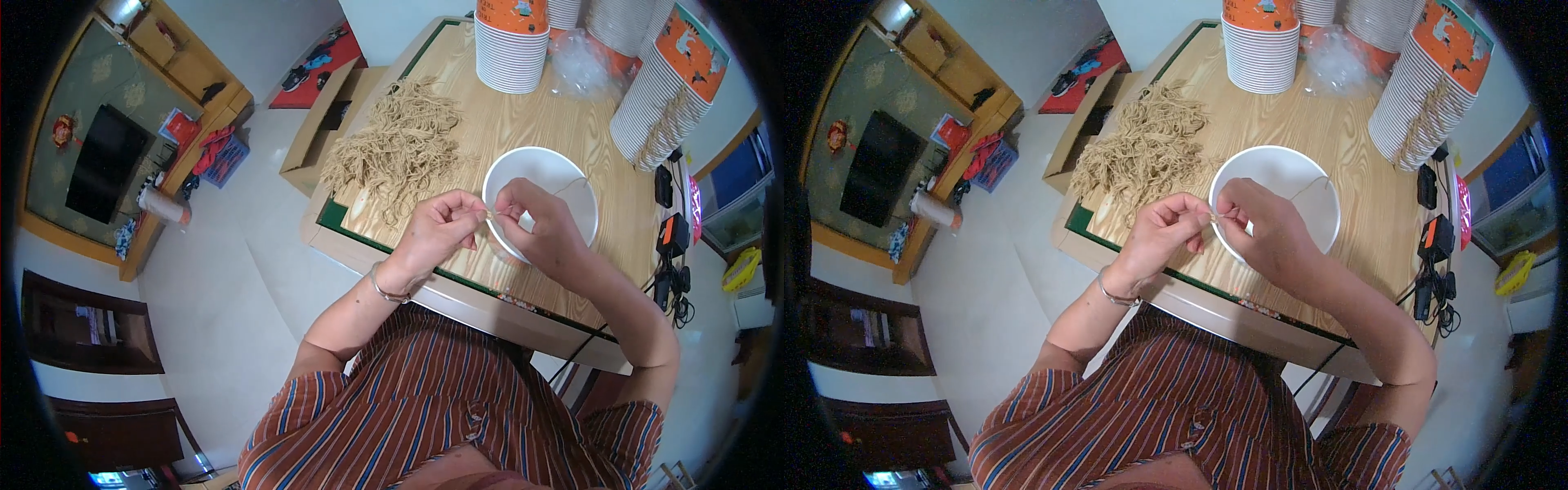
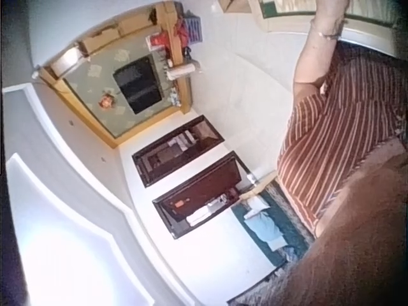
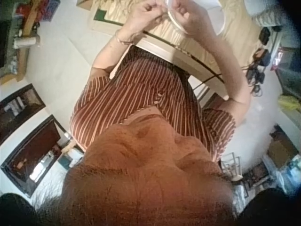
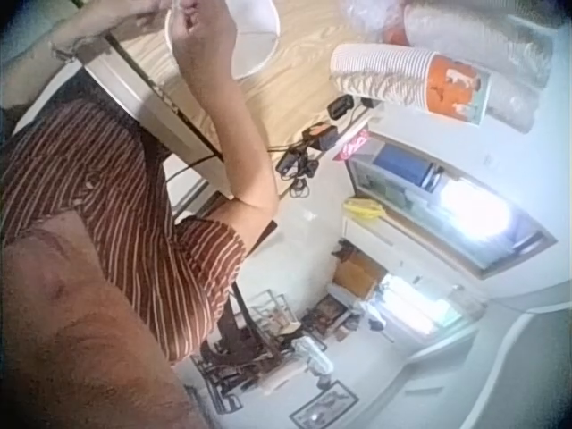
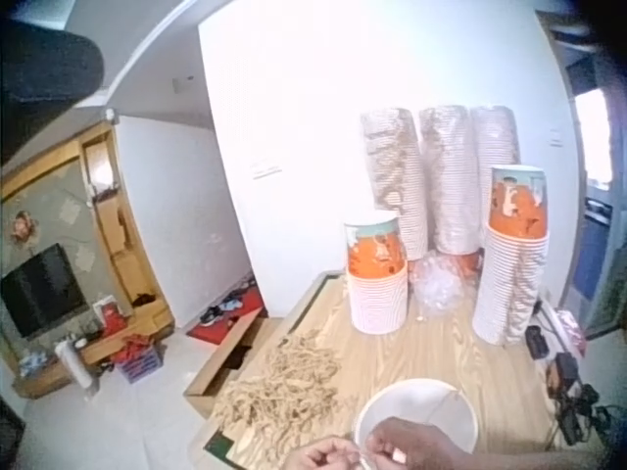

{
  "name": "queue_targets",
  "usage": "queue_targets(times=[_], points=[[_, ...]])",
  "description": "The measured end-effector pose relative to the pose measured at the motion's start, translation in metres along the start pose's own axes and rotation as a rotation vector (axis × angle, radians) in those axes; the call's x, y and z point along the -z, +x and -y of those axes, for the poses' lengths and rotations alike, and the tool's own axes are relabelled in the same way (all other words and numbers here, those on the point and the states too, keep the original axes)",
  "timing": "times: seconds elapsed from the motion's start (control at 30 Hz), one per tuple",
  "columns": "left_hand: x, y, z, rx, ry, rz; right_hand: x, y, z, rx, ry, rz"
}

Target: Assembling decorative paper buckets by attaching white strings to the pre-punched holes.

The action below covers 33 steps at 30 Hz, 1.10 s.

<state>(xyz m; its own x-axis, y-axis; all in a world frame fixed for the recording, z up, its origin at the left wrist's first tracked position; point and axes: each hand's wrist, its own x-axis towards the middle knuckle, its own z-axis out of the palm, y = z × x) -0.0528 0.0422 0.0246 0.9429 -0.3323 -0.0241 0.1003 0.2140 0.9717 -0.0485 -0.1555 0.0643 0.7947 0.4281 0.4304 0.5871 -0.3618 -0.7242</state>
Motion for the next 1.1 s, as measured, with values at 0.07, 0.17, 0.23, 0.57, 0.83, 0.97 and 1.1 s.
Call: queue_targets(times=[0.07, 0.17, 0.23, 0.57, 0.83, 0.97, 1.1], points=[[0.000, 0.000, 0.000, 0.039, -0.104, -0.011, -0.001, 0.002, 0.002, 0.044, -0.035, 0.025], [0.002, 0.000, 0.005, 0.034, -0.160, -0.006, -0.001, 0.001, 0.002, 0.092, -0.123, 0.054], [0.000, 0.001, 0.003, 0.042, -0.178, 0.003, -0.001, 0.001, 0.003, 0.103, -0.172, 0.061], [-0.003, -0.001, -0.001, 0.061, -0.181, -0.063, -0.001, 0.002, 0.006, 0.305, -0.479, 0.045], [-0.003, -0.003, -0.004, 0.062, -0.128, -0.075, 0.001, 0.008, 0.007, 0.382, -0.564, 0.084], [-0.004, -0.002, -0.005, 0.034, -0.036, -0.063, 0.004, 0.015, -0.004, 0.292, -0.430, 0.121], [-0.004, -0.002, 0.001, -0.078, 0.082, -0.034, 0.015, 0.022, -0.005, 0.025, -0.114, 0.223]])
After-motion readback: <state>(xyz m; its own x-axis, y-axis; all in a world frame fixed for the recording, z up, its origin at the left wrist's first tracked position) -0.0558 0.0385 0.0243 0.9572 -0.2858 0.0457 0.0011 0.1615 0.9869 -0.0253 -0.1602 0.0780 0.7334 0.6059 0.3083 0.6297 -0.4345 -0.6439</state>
